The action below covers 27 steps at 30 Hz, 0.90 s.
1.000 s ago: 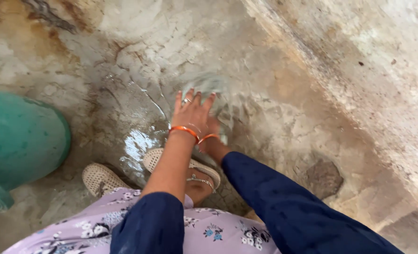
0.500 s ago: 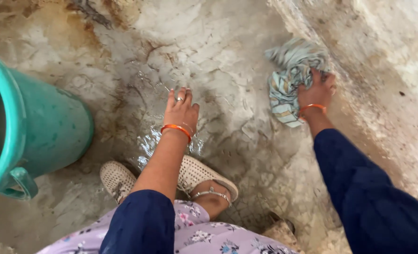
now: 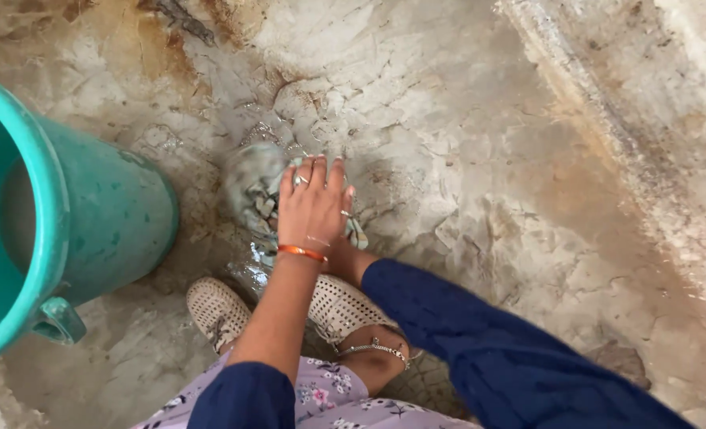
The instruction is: Cleaning a floor with a cloth and bucket of water.
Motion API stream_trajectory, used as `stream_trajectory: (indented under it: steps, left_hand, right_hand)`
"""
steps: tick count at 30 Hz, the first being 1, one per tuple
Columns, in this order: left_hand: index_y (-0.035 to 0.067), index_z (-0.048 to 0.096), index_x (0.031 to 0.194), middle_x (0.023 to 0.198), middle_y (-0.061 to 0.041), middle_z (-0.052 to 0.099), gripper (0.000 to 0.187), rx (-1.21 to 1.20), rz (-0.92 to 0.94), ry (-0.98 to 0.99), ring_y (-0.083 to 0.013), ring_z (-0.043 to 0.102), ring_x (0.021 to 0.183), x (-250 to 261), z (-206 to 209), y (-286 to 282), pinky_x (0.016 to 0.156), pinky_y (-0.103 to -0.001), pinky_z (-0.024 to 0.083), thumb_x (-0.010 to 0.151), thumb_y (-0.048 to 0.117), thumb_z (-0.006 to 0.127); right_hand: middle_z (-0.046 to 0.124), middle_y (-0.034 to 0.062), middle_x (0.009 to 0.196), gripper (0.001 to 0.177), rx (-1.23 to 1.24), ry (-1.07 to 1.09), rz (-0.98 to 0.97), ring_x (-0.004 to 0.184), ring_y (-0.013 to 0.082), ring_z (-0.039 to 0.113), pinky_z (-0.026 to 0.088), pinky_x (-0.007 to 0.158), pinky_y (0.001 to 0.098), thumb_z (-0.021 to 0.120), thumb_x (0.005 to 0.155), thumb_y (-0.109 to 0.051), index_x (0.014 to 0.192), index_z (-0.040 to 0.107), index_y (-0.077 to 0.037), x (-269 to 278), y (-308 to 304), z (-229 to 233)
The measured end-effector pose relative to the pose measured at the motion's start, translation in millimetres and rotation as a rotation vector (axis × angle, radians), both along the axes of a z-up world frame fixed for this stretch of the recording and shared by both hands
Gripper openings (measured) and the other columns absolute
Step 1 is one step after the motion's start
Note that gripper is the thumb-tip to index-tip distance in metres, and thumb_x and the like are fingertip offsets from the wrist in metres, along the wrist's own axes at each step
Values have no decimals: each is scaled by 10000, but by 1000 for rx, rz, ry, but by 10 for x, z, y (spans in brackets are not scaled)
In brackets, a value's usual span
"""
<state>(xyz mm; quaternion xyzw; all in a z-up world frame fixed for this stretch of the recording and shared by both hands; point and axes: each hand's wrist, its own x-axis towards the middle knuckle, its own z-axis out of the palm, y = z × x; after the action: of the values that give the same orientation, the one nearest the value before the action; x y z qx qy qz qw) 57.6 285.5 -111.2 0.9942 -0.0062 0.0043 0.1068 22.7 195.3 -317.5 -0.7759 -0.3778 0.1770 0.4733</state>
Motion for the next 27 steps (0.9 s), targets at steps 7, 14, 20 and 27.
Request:
stream_trajectory:
  steps: [7, 14, 20, 27]
  left_hand:
    - [80, 569, 1394, 1390, -155, 610, 537, -19, 5, -13, -296, 512, 1341, -109, 16, -71, 1150, -500, 316, 988, 432, 542]
    - [82, 520, 1454, 1331, -155, 637, 618, -110, -96, -125, -303, 514, 1338, 315, 334, -542, 1153, -512, 306, 1004, 505, 518]
    - [87, 554, 1383, 1180, -134, 699, 531, -159, -296, -92, -299, 551, 1279, 1003, 519, -1485, 1105, -508, 340, 999, 453, 533]
    - [174, 640, 1212, 1159, -95, 715, 264, -161, -711, 287, -309, 606, 1192, 1166, 767, -3021, 999, -469, 409, 961, 175, 556]
  right_hand:
    - [575, 170, 1424, 489, -517, -463, -93, 1326, 333, 475, 368, 1071, 470, 578, 904, -305, 1344, 627, -97, 1527, -226, 807]
    - [555, 119, 1462, 655, -904, -501, -615, 1339, 348, 501, 385, 1098, 471, 677, 760, -234, 1413, 646, -199, 2139, -2126, 1148]
    - [489, 171, 1520, 601, -1213, -237, -1043, 1367, 388, 457, 381, 1115, 508, 667, 842, -361, 1431, 628, -248, 628, -4640, 1503]
    - [428, 294, 1505, 620, -1319, 22, -1564, 1377, 501, 390, 334, 1126, 562, 662, 857, -347, 1403, 613, -58, -1352, -5950, 1854]
